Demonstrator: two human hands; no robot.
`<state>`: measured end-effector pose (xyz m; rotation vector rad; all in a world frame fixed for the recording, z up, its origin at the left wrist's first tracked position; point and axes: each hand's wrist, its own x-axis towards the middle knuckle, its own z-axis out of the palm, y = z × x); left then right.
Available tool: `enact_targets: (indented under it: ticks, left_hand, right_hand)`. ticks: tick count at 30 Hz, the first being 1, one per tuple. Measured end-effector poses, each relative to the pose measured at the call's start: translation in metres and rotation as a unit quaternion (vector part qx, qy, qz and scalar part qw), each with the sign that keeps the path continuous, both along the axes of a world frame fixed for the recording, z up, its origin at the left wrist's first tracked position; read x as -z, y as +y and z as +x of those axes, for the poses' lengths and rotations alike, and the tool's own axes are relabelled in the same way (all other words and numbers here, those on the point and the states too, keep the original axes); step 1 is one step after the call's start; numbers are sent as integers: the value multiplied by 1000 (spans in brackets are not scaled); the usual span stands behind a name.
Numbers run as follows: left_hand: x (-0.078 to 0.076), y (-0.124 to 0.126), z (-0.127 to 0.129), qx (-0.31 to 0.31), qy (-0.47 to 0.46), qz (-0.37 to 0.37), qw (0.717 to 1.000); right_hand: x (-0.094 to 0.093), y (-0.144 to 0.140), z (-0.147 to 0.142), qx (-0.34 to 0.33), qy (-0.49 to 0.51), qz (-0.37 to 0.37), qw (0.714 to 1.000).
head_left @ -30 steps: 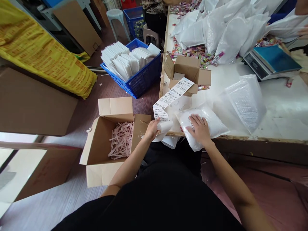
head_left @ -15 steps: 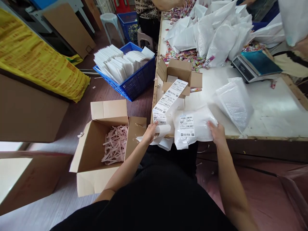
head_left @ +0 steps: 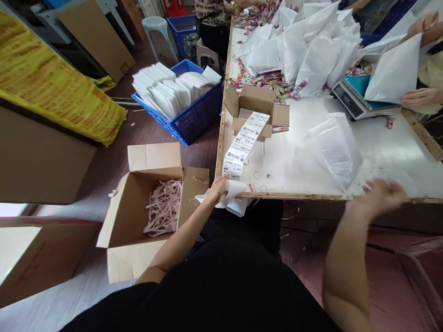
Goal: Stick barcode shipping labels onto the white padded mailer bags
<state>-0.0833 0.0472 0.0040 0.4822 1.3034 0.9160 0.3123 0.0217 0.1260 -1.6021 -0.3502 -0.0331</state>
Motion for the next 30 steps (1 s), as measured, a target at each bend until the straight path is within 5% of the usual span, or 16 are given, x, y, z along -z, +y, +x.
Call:
enact_targets:
  ticks: [2,4,7,11,15,18,20,23,26,30]
  left_hand:
    - [-1,-3,1,18,13,13,1000]
    - [1,-8,0,32,20,37,999]
    - [9,-15,-5,34,24,64,997]
    - [16,-19,-13,43,41,75,995]
    - [6,-16,-17,63,74,122,988]
    - [-9,-17,-14,9,169,201,965]
    - [-20,-20,-7,-21,207,257,944]
    - [-32,-28,12,38,147,267,952]
    - [-34,-39,40,134,-6,167,977]
    - [-22,-56,76,207,-125,1,970]
  right_hand:
    - [5,59,-5,-78,-51,-49,994]
    - [6,116,-7,-227,-233,-201,924]
    - [-2,177,-6,-298,-336,-337,828]
    - [-32,201,4,-270,-316,-371,830]
    - [-72,169,29,-143,-302,-310,890]
    - [-69,116,25,-51,-303,-185,933]
    - [-43,73,0,-85,-315,-154,933]
    - [17,7,-59,-268,-338,-172,885]
    - [66,-49,-118,-378,-379,-196,821]
    - [89,-99,-162,-452,-306,-233,805]
